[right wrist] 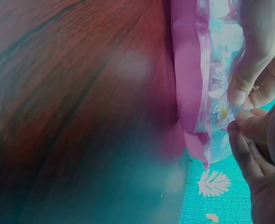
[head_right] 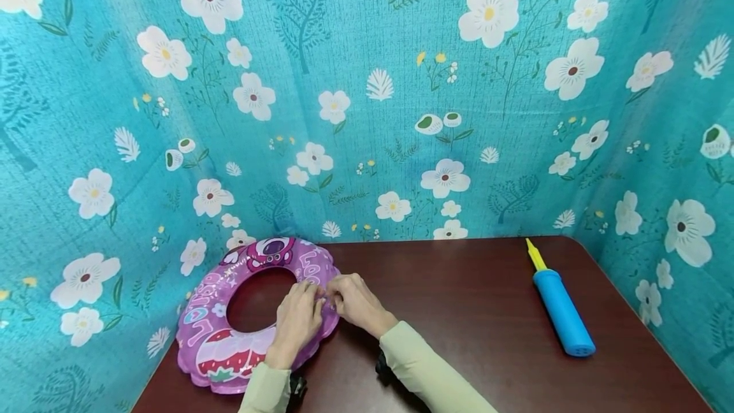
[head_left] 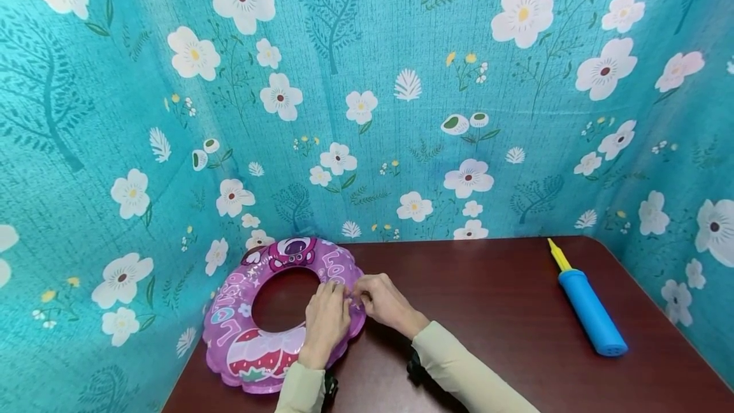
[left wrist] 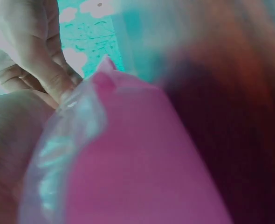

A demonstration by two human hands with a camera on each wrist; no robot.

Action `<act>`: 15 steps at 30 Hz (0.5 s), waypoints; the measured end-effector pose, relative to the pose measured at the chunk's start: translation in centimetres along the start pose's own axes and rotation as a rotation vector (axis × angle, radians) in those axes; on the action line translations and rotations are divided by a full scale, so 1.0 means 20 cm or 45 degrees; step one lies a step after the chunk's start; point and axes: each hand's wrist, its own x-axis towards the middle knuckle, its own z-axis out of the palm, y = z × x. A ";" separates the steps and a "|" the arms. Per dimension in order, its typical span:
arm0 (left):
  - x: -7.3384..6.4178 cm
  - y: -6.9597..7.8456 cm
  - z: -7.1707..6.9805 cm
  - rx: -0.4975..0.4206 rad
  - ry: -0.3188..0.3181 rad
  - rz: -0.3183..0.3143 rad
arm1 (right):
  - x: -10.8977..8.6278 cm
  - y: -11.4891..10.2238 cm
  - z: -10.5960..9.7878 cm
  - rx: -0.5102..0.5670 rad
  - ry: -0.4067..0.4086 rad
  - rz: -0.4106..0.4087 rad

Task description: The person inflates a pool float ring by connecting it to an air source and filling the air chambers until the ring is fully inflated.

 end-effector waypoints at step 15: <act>0.13 0.06 -0.17 -0.080 -0.273 -0.072 | 0.01 0.03 -0.26 -0.123 -0.043 0.083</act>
